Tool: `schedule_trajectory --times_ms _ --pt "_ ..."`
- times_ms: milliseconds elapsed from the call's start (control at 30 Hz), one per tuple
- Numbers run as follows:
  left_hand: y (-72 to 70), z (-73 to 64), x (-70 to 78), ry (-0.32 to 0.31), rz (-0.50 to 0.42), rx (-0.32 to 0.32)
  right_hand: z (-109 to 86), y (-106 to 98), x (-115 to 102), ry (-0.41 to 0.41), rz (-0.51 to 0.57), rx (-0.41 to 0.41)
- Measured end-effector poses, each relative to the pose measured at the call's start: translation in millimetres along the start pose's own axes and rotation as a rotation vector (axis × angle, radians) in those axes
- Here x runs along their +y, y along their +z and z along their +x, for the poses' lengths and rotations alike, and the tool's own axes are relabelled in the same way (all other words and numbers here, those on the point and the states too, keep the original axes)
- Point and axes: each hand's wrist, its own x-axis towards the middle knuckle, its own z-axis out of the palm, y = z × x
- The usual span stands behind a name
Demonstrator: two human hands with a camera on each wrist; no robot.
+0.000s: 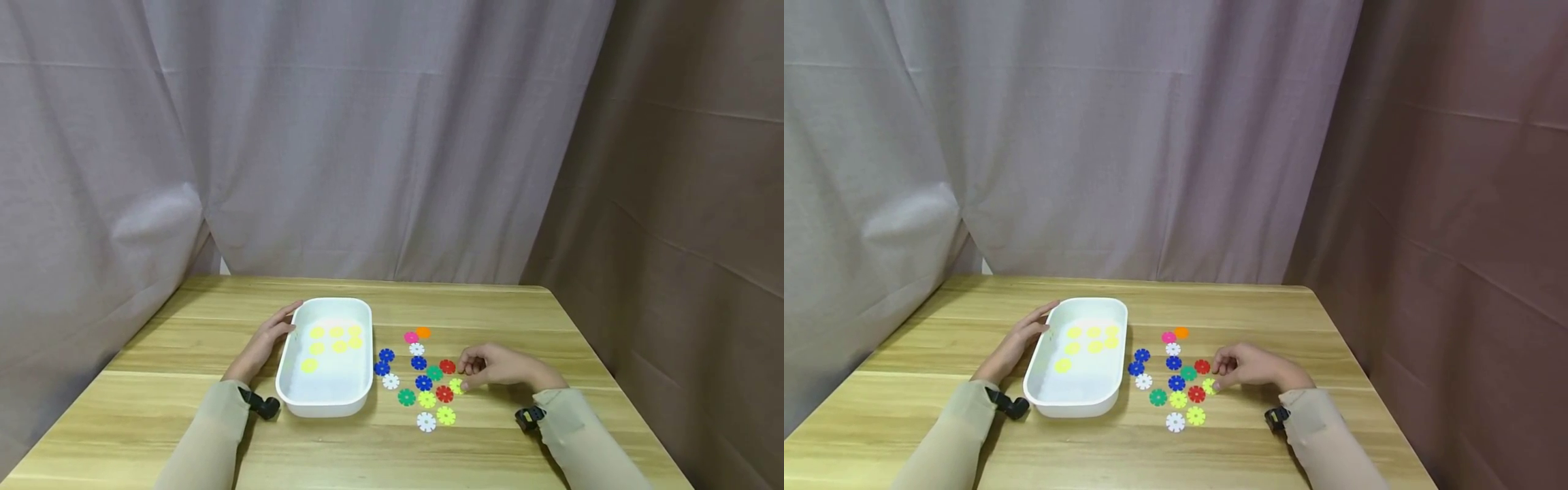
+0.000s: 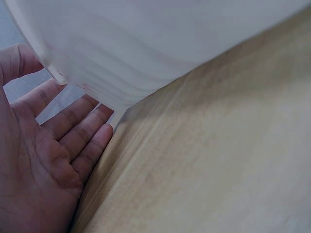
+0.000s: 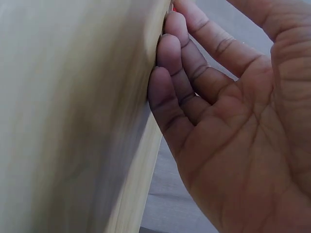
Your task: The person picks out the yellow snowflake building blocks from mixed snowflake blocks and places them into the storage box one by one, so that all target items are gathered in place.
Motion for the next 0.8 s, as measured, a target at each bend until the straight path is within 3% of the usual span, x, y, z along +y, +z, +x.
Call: schedule_trajectory --times_ms 800 --pt "0.3 0.4 -0.1 -0.015 -0.004 0.002 -0.2 0.7 0.0 -0.023 -0.046 -0.008"
